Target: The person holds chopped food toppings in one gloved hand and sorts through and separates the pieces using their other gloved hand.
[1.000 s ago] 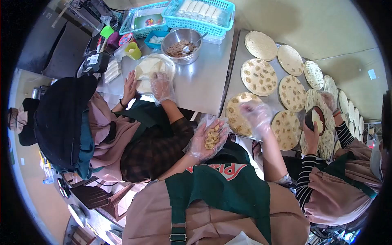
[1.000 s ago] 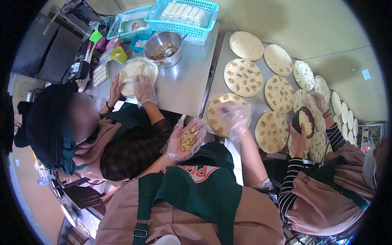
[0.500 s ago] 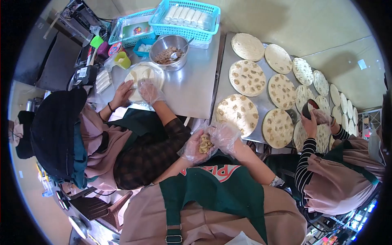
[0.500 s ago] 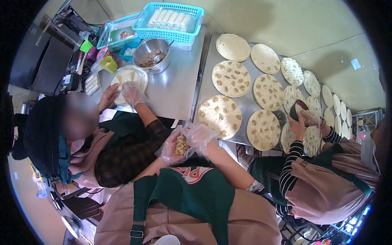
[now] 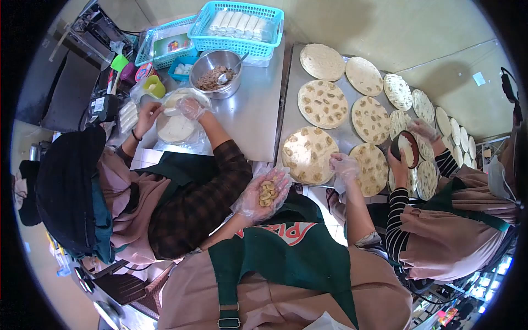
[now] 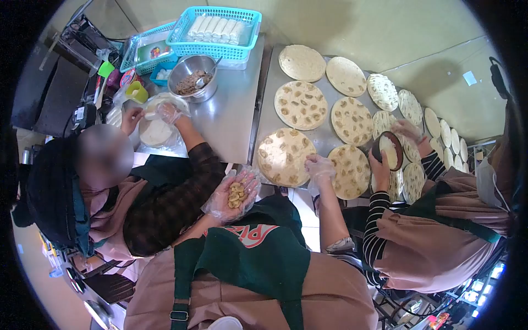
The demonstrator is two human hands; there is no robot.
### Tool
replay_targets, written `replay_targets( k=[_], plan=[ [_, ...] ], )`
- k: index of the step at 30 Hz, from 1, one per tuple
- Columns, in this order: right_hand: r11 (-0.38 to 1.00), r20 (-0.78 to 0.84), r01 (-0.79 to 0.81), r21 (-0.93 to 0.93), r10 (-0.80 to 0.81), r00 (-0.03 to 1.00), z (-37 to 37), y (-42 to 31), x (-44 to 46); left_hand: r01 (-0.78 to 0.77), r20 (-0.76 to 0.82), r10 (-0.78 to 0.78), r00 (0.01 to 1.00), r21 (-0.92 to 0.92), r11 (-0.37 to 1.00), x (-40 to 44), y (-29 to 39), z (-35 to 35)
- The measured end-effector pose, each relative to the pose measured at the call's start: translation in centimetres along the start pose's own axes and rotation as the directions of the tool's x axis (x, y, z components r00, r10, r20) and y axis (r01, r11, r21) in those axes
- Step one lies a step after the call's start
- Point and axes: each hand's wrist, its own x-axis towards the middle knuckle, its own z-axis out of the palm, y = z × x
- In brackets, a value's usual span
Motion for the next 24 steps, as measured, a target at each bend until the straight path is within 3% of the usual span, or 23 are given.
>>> replay_targets(
  k=[1,3,7,9,10,12,13,15,16,18,19,20,21,23,24],
  plan=[
    [1.0,-0.001,-0.002,0.002,0.002,1.0,0.2,0.6,0.4,-0.003,0.003,0.003,1.0,-0.002,1.0,0.0,0.0,-0.1],
    [0.878,-0.043,0.092,-0.469,-0.126,0.991,0.8,1.2,1.4,-0.006,0.003,0.006,1.0,0.0,1.0,0.0,0.0,0.0],
    [0.767,-0.005,0.134,-0.627,-0.177,0.984,2.1,-1.6,-0.2,0.0,0.037,-0.001,0.999,0.026,1.0,-0.1,0.2,-0.2],
    [0.565,-0.048,0.152,-0.811,-0.323,0.945,2.7,-1.4,-0.2,-0.01,0.047,0.008,0.999,0.032,0.999,-0.2,0.2,-0.4],
    [0.565,-0.044,0.155,-0.81,-0.323,0.945,2.7,-1.5,-0.3,-0.009,0.066,0.007,0.998,0.028,1.0,-0.2,0.2,-0.4],
    [0.371,0.029,0.224,-0.901,-0.465,0.885,2.5,-2.1,-0.5,-0.019,0.088,0.017,0.996,0.022,1.0,-0.2,0.3,-0.5],
    [0.369,0.04,0.235,-0.899,-0.466,0.884,2.7,-2.0,-0.3,-0.026,0.083,0.025,0.996,0.017,1.0,-0.1,0.3,-0.6],
    [0.711,-0.034,0.234,-0.663,-0.342,0.939,3.5,-1.6,0.0,-0.047,0.07,0.046,0.996,0.009,0.999,-0.1,0.2,-0.8],
    [0.711,-0.022,0.243,-0.66,-0.341,0.94,4.5,-4.1,-2.2,-0.041,0.111,0.039,0.993,0.012,0.999,-0.1,0.2,-0.8],
    [0.767,0.229,0.412,-0.491,-0.343,0.911,6.8,-12.1,-9.8,-0.047,0.137,0.043,0.99,0.026,0.999,-0.2,0.1,0.0],
    [0.765,0.361,0.497,-0.41,-0.364,0.858,7.6,-12.7,-11.1,-0.054,0.137,0.05,0.989,0.025,0.998,0.0,0.3,-0.5],
    [0.759,0.482,0.567,-0.32,-0.385,0.787,8.3,-12.8,-11.9,0.003,0.268,-0.005,0.963,0.007,1.0,0.4,0.5,-1.4],
    [0.759,0.483,0.568,-0.32,-0.385,0.787,9.1,-12.8,-12.4,0.065,0.396,-0.059,0.916,-0.002,0.998,0.6,0.6,-1.9],
    [0.413,0.598,0.897,-0.159,-0.683,0.42,10.5,-12.7,-13.2,0.021,0.313,-0.028,0.949,0.024,0.999,0.3,0.3,-0.7],
    [0.411,0.598,0.897,-0.161,-0.683,0.42,10.9,-12.6,-13.5,-0.021,0.228,0.008,0.974,0.055,0.998,0.2,0.1,-0.3]
  ],
)
